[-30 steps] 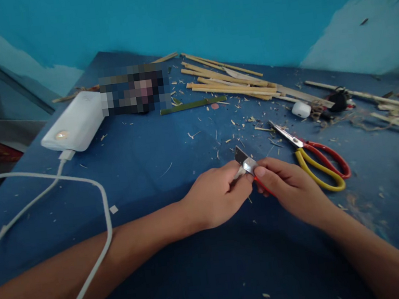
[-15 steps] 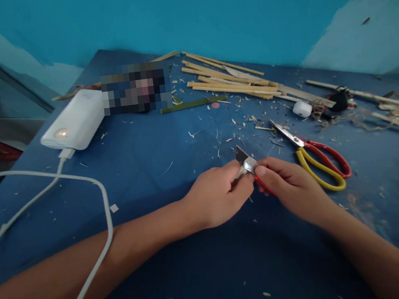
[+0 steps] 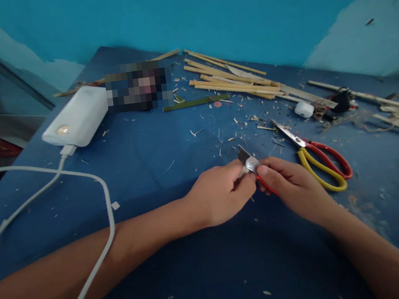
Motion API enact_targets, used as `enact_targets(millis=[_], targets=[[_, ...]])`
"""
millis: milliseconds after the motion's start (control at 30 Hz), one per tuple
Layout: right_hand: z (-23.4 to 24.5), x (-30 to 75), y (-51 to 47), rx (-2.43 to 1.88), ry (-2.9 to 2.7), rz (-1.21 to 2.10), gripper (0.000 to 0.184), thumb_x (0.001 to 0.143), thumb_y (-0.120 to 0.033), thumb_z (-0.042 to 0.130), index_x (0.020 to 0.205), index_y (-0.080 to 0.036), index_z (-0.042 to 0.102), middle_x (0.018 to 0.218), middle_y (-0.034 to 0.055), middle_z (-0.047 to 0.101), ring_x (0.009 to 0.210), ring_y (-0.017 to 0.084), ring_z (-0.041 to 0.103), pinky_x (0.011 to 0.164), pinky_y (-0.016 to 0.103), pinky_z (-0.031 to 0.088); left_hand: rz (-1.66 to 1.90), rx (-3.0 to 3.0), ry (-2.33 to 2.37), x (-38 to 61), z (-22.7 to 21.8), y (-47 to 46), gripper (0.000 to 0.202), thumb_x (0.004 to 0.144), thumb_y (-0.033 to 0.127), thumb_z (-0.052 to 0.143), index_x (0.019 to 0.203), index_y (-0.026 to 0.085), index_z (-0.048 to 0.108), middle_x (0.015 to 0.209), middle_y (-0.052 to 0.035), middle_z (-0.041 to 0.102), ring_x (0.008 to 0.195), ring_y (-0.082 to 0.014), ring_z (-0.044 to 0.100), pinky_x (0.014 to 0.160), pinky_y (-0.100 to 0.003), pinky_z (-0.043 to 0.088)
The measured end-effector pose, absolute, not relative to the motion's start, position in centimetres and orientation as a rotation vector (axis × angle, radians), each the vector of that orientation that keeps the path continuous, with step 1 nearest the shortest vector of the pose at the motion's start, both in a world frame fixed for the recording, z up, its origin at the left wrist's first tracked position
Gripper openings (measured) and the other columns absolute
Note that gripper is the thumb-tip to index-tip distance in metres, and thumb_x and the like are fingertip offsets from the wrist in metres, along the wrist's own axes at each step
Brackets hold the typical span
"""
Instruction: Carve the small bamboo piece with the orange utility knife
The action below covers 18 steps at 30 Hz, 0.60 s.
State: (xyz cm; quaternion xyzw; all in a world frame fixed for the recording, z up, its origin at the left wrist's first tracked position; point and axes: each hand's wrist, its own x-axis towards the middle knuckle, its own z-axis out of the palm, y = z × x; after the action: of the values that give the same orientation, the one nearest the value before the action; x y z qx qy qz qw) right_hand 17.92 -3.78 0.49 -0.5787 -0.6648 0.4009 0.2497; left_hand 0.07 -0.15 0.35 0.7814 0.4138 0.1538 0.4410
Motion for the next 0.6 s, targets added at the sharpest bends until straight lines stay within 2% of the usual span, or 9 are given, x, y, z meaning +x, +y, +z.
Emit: enact_targets(millis=[600], targets=[[0.66,17.98,-3.78,-1.603,-1.817,1.077,0.030,0.093,-0.041,0.041,0.077,-0.020,0.055,0.066,-0.0008,0.054,0.061,0.013,0.050,0.057,0.027,0.038,0.307,1.941,0.994,-0.14,0.45,-0.01,0.031,0.089,0.043,0.034,0.074,0.020,0.048,0.064,0.0034,0.052,0.058,-0.0117,0.048,0.051,-0.025,0.029]])
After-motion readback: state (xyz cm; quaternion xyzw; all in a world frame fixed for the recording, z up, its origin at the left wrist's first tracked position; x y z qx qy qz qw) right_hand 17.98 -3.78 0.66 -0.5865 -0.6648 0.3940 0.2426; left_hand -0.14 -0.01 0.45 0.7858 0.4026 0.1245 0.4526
